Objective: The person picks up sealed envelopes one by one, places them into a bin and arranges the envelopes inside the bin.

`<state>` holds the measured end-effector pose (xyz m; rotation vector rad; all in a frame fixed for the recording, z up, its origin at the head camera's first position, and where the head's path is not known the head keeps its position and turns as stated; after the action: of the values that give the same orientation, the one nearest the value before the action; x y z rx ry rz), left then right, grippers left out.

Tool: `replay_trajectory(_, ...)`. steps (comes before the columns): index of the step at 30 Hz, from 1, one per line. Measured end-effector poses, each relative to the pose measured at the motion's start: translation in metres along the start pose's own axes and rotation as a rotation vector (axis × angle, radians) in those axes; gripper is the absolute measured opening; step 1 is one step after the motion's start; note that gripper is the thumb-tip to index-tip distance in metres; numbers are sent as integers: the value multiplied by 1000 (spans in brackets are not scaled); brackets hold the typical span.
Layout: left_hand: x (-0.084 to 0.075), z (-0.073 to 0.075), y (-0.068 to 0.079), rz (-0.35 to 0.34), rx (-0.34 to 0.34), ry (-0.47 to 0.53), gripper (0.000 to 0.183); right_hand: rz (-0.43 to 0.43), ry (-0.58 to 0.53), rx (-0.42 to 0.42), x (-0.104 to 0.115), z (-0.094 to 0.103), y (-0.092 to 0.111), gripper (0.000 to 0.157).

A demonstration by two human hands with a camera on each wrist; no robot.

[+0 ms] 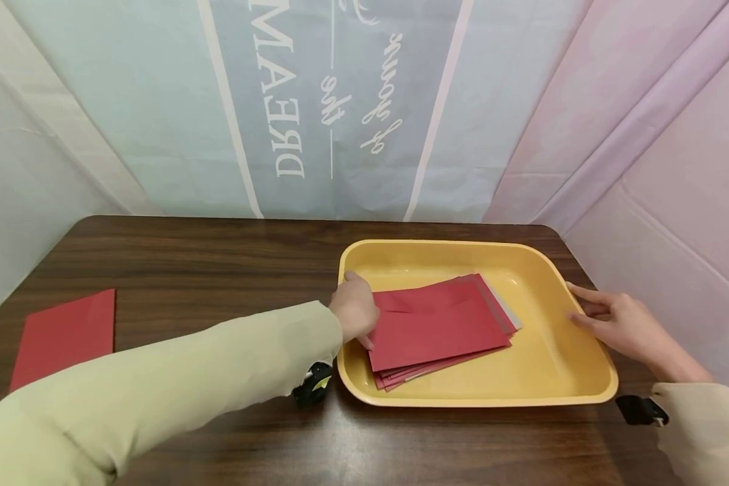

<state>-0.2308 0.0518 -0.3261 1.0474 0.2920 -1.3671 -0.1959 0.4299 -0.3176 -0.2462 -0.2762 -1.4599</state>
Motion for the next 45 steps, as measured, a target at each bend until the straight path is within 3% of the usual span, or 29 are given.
replay_trajectory(6, -5, -6, -5, 62, 7, -77, 55, 8, -19, -2, 0, -1, 2, 54)
replay_trajectory(12, -8, -10, -9, 54, 35, -214, 56, 9, -20, -4, 0, 0, 3, 55)
replay_trajectory(24, -2, -11, 6, 27, 19, -47, 55, 13, -13, -4, 2, 1, 2, 55)
replay_trajectory(29, -4, -6, 18, -52, -7, -90, 54, 13, -26, 2, 2, 1, 2, 55)
replay_trajectory(32, -4, 0, 26, -153, -27, -132, 55, 12, -27, 4, 2, 1, 2, 55)
replay_trajectory(35, 2, 8, 32, -283, -73, -122, 40, 14, -30, 10, 2, 0, 2, 55)
replay_trajectory(38, 15, 17, 35, -413, -168, -46, 20, 8, -26, 19, 2, -1, 1, 55)
replay_trajectory(41, 35, 28, 35, -490, -289, 0, 13, -1, -8, 29, 1, -1, 1, 56)
replay_trajectory(45, 65, 45, 32, -481, -365, -46, 14, -1, -3, 34, -1, -1, 3, 57)
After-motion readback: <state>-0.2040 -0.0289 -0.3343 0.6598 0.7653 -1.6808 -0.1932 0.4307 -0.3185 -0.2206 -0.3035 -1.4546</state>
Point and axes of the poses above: each hand's wrist, its own y-axis away from the middle knuckle, its own z-axis out of the back of the hand, x = y × z, the point moved 4 cm from there along -y, towards the middle knuckle, and after that the axes turned 3 degrees about y, right-handed, at the moved point
